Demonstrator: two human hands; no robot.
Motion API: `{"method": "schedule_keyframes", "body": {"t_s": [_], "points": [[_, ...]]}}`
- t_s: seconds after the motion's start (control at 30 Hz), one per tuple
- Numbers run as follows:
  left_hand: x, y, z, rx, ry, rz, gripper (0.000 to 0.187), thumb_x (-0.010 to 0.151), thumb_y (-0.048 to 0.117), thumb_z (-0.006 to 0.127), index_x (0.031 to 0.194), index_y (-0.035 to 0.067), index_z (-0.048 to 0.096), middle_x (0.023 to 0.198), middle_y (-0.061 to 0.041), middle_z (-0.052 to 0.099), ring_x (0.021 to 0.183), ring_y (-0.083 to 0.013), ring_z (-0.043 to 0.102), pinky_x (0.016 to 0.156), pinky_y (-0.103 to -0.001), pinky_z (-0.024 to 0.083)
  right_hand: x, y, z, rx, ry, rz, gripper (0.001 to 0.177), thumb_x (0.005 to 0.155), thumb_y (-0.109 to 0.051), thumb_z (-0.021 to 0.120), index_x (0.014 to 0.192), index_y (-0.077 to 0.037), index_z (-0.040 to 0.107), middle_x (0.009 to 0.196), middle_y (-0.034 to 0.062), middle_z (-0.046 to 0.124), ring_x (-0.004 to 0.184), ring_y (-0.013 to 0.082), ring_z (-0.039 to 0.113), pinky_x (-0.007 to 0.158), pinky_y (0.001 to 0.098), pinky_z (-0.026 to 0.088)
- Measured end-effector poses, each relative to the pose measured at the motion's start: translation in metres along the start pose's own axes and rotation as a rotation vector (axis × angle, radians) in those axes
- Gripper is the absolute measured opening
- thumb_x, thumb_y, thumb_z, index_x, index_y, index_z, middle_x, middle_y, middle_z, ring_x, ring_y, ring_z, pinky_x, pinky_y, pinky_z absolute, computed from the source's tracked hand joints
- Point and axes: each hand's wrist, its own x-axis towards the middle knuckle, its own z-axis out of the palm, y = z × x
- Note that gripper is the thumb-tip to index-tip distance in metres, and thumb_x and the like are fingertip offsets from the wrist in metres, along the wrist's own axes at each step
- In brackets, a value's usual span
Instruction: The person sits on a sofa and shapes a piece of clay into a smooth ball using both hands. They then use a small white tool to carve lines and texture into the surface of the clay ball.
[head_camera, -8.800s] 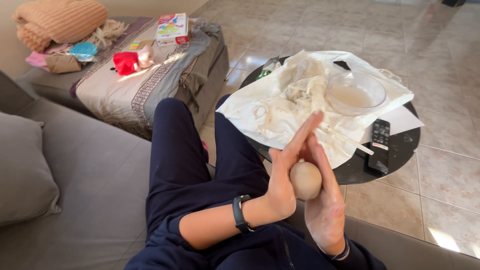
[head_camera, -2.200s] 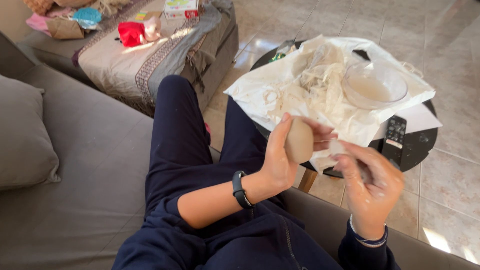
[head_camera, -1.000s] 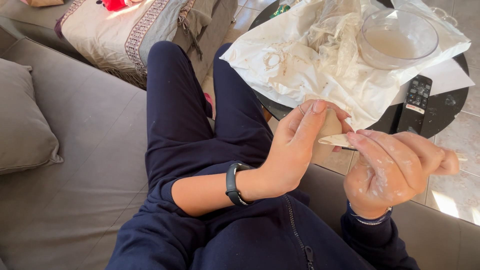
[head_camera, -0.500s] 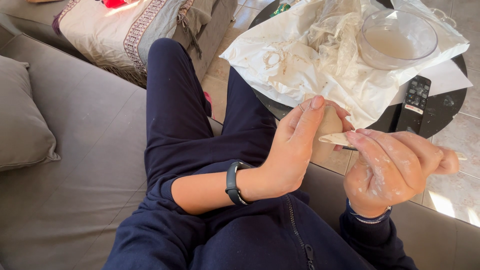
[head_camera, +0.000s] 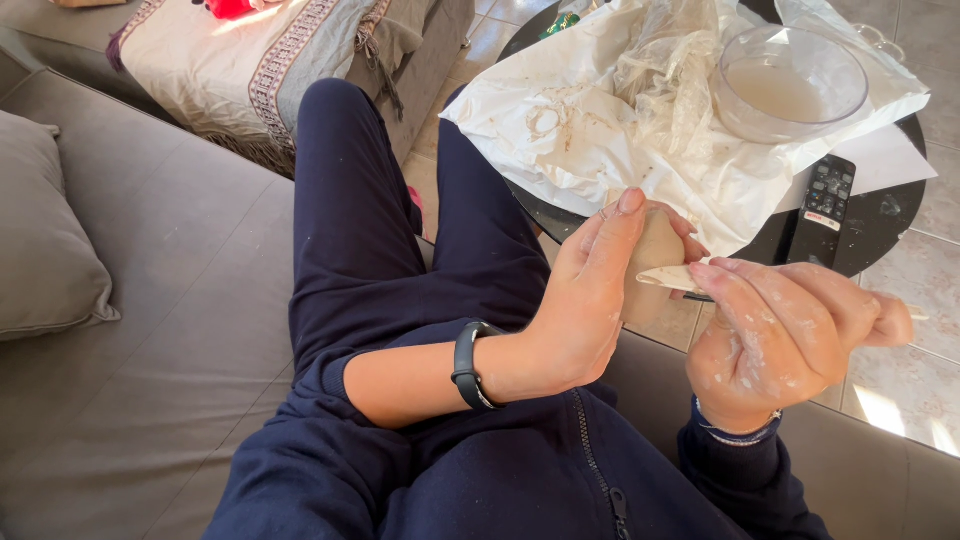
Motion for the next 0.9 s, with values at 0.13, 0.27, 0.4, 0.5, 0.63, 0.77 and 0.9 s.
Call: {"method": "schedule_keyframes", "body": {"t_s": [0.13,0.27,0.4,0.5,0.63,0.77,0.9], "points": [[-0.0002,0.0008,-0.0008,0.014,0.007,-0.007,0.042,0.122,0.034,0.039,0.109,0.001,0.061,0.103,-0.009,0.067,0.093,-0.0142,0.063,0.086,-0.030,0.052,0.0018,-0.0018,0.0014,0.005,0.005,0.006,0.020,0.093,-0.005,0.072,0.101,-0.018,0.084,0.101,-0.0087,0.076,0.099,0.0169,0.061,0.095,0.0392,0.026],[-0.0005,-0.0004,-0.0023,0.001,0.026,-0.003,0.040,0.121,0.034,0.039,0.112,0.001,0.061,0.103,-0.009,0.067,0.094,-0.0147,0.064,0.086,-0.031,0.052,0.0019,-0.0020,0.0024,0.013,0.014,-0.003,0.018,0.091,-0.006,0.073,0.099,-0.017,0.084,0.098,-0.0088,0.075,0.097,0.0174,0.062,0.094,0.0402,0.025],[-0.0012,-0.0009,-0.0033,-0.012,0.028,0.002,0.042,0.122,0.035,0.039,0.112,0.001,0.062,0.103,-0.008,0.067,0.093,-0.0150,0.064,0.086,-0.031,0.052,0.0021,-0.0036,0.0020,0.024,0.012,-0.004,0.019,0.090,-0.006,0.072,0.098,-0.018,0.084,0.097,-0.0094,0.075,0.096,0.0167,0.062,0.096,0.0416,0.025],[-0.0009,0.0001,-0.0014,0.008,0.039,0.009,0.042,0.121,0.036,0.039,0.112,0.001,0.061,0.103,-0.009,0.067,0.097,-0.0149,0.064,0.091,-0.031,0.052,0.0027,-0.0042,0.0017,0.026,0.016,-0.005,0.018,0.090,-0.006,0.072,0.098,-0.017,0.084,0.097,-0.0093,0.075,0.095,0.0168,0.062,0.098,0.0432,0.025],[-0.0010,0.0001,-0.0022,0.003,0.031,0.020,0.044,0.121,0.036,0.039,0.112,0.000,0.062,0.104,-0.009,0.067,0.098,-0.0154,0.064,0.093,-0.031,0.052,0.0031,-0.0042,0.0019,0.032,0.023,-0.010,0.019,0.089,-0.006,0.071,0.097,-0.017,0.084,0.096,-0.0096,0.075,0.094,0.0165,0.062,0.097,0.0432,0.025],[-0.0019,0.0034,-0.0008,-0.009,0.039,0.015,0.045,0.121,0.038,0.040,0.109,0.000,0.061,0.102,-0.010,0.067,0.098,-0.0160,0.064,0.093,-0.031,0.052,0.0065,-0.0059,0.0020,0.040,0.021,-0.024,0.020,0.086,-0.006,0.070,0.093,-0.017,0.084,0.093,-0.0088,0.076,0.089,0.0167,0.063,0.093,0.0431,0.026],[-0.0011,0.0063,-0.0001,-0.014,0.043,-0.002,0.045,0.120,0.040,0.040,0.113,0.000,0.061,0.104,-0.010,0.067,0.095,-0.0162,0.064,0.091,-0.031,0.052,0.0095,-0.0096,0.0019,0.049,0.033,-0.037,0.019,0.084,-0.005,0.070,0.089,-0.017,0.084,0.090,-0.0087,0.075,0.085,0.0169,0.063,0.090,0.0433,0.026]]}}
